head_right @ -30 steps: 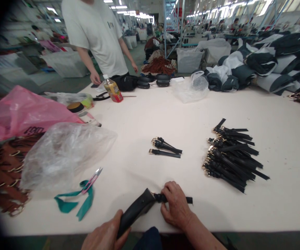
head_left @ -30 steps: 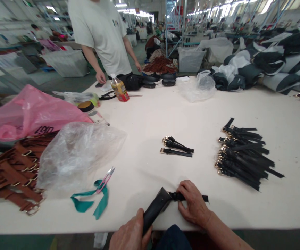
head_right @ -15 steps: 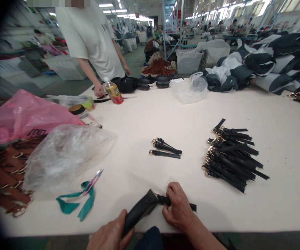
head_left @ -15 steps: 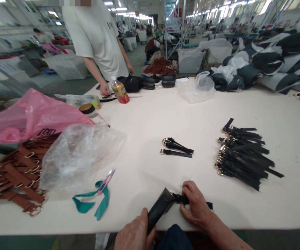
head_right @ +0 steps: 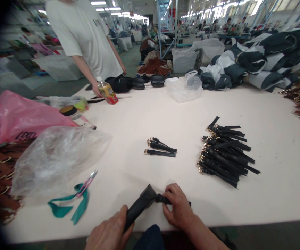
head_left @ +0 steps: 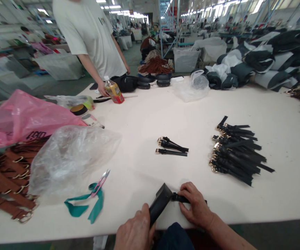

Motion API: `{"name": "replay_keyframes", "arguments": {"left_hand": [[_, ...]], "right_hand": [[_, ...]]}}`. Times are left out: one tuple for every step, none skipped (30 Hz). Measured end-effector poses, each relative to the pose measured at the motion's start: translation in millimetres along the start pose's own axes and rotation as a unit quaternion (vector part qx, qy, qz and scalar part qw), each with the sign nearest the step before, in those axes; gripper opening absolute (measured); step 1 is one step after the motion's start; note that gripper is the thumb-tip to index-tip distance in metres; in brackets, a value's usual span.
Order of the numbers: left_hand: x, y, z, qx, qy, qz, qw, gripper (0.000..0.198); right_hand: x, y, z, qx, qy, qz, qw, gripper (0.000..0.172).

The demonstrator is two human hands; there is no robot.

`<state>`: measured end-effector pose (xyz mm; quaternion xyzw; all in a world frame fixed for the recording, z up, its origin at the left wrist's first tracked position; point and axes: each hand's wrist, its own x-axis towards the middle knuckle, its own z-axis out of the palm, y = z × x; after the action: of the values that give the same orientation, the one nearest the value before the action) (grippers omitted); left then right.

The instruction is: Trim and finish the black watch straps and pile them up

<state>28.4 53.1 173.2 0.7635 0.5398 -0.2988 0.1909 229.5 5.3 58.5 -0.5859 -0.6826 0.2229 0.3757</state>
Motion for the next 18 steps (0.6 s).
{"name": "replay_keyframes", "arguments": {"left_hand": [[2, 2, -1.6, -0.003, 0.014, 0.007, 1.000, 0.043], [4, 3, -2.5, -0.011, 0.028, 0.013, 0.999, 0.043], [6, 4, -2.8, -0.021, 0.041, 0.018, 0.999, 0.042], [8, 4, -2.4, -0.031, 0.052, 0.020, 0.998, 0.041], [10, 4, -1.4, -0.038, 0.060, 0.020, 0.997, 0.040], [10, 3, 0.1, -0.042, 0.065, 0.016, 0.997, 0.040], [10, 0, 2.0, -0.041, 0.066, 0.010, 0.997, 0.041], [9, -2, 4.2, -0.037, 0.062, 0.002, 0.997, 0.043], [7, -6, 6.5, -0.032, 0.053, -0.006, 0.998, 0.044], [4, -9, 8.8, -0.026, 0.040, -0.011, 0.999, 0.044], [2, -12, 10.9, -0.021, 0.027, -0.012, 0.999, 0.045], [0, -14, 12.5, -0.018, 0.013, -0.011, 1.000, 0.045], [-2, -15, 13.5, -0.018, -0.001, -0.008, 1.000, 0.045], [-3, -15, 13.9, -0.019, -0.010, -0.007, 1.000, 0.044], [-3, -13, 13.6, -0.020, -0.016, -0.010, 1.000, 0.044], [-2, -10, 12.8, -0.020, -0.017, -0.013, 1.000, 0.044], [-1, -8, 11.6, -0.019, -0.013, -0.017, 1.000, 0.044], [0, -5, 10.1, -0.019, -0.006, -0.019, 1.000, 0.044]], "right_hand": [[0, 0, 0, 0.000, 0.000, 0.000, 1.000, 0.030], [0, 0, 0, -0.001, -0.001, 0.000, 1.000, 0.030], [0, 0, 0, -0.004, -0.002, 0.000, 1.000, 0.030], [0, -1, 0, -0.007, -0.003, 0.002, 1.000, 0.030], [-1, -1, 0, -0.009, -0.005, 0.003, 1.000, 0.029], [-1, -1, 0, -0.010, -0.006, 0.004, 1.000, 0.029], [-1, -1, 0, -0.009, -0.006, 0.005, 1.000, 0.028], [-1, 0, 1, -0.008, -0.004, 0.006, 1.000, 0.028], [-1, 0, 1, -0.007, 0.000, 0.008, 1.000, 0.027], [-1, 0, 2, -0.007, 0.004, 0.009, 1.000, 0.026], [-1, 0, 2, -0.008, 0.008, 0.010, 1.000, 0.026], [-1, 1, 3, -0.008, 0.010, 0.011, 1.000, 0.026], [-1, 1, 3, -0.009, 0.010, 0.013, 1.000, 0.026], [-1, 1, 4, -0.008, 0.010, 0.013, 1.000, 0.026], [-1, 1, 4, -0.008, 0.010, 0.013, 1.000, 0.026], [-1, 1, 4, -0.008, 0.009, 0.013, 1.000, 0.027], [-1, 1, 3, -0.009, 0.007, 0.012, 1.000, 0.027], [-2, 1, 3, -0.011, 0.004, 0.010, 1.000, 0.028]]}}
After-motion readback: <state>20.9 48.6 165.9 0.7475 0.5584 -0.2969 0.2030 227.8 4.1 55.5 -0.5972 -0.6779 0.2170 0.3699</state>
